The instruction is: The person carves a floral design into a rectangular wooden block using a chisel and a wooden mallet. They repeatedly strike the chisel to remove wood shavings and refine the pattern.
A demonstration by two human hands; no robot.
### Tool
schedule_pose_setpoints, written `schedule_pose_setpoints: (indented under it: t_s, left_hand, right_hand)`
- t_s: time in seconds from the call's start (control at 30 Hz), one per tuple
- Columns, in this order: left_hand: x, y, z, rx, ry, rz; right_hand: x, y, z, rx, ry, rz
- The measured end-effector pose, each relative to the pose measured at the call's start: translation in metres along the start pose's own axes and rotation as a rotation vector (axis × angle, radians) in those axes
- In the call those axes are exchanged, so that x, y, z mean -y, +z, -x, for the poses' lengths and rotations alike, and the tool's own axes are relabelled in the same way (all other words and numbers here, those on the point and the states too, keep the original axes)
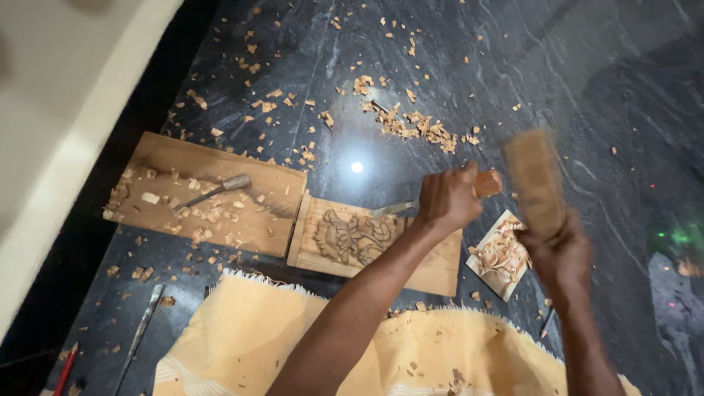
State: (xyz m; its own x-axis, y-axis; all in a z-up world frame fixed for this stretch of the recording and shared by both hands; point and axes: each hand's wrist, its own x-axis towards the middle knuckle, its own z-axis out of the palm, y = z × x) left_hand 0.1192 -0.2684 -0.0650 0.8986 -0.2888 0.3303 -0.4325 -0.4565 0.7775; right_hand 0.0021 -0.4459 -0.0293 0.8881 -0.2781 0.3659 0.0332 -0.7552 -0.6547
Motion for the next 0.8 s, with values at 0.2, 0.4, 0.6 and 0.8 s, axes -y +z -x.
schedule_pose_setpoints:
  t_s: [0.2, 0.4, 0.6, 0.8]
  left_hand:
    - [0.003, -0.002, 0.0, -0.046, -0.008, 0.002]
    - [0.006, 0.003, 0.004, -0.005, -0.002, 0.009]
    - [0.007, 0.005, 0.007, 0.035, -0.037, -0.02]
    - [0.007, -0.002, 0.005, -0.053, 0.031, 0.019]
  right_hand:
    - [-0.015, 0.013, -0.005, 0.048, 0.33, -0.323]
    - [-0.035, 0.028, 0.002, -0.223, 0.412, -0.374]
    - [-0.038, 0.022, 0.015, -0.138, 0.451, -0.329]
    - [-0.01, 0.018, -0.002, -0.199, 0.894, -0.794]
